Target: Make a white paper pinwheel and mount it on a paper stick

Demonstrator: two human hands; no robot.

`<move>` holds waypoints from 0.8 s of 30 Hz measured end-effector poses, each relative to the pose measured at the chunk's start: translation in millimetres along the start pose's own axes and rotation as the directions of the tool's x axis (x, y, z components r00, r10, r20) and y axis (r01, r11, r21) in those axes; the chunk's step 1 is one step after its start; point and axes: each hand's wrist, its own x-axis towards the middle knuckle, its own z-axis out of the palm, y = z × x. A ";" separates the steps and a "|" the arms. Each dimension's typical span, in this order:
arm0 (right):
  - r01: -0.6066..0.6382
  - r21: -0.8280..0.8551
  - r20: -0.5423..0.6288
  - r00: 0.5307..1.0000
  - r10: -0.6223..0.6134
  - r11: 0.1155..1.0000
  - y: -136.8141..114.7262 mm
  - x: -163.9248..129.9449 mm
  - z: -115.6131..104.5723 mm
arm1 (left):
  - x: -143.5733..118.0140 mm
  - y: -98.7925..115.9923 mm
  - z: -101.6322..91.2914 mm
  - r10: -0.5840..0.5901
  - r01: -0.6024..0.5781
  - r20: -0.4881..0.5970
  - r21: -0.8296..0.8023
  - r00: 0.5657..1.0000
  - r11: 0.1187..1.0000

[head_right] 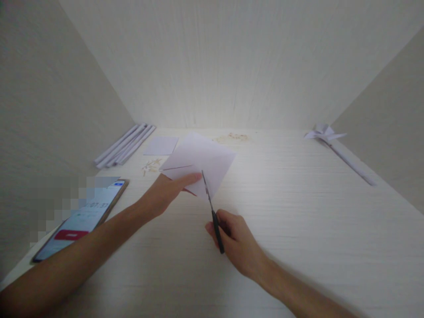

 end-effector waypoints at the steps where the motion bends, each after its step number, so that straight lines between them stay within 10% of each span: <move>1: 0.004 0.002 0.003 1.000 -0.004 1.000 0.0 -0.2 -0.2 | -0.3 0.1 0.0 -0.001 0.001 0.001 -0.008 1.000 1.000; 24: 0.009 -0.010 0.000 1.000 -0.009 1.000 -0.5 0.5 -0.8 | -2.9 1.4 0.9 -0.043 0.043 0.020 0.022 0.999 0.999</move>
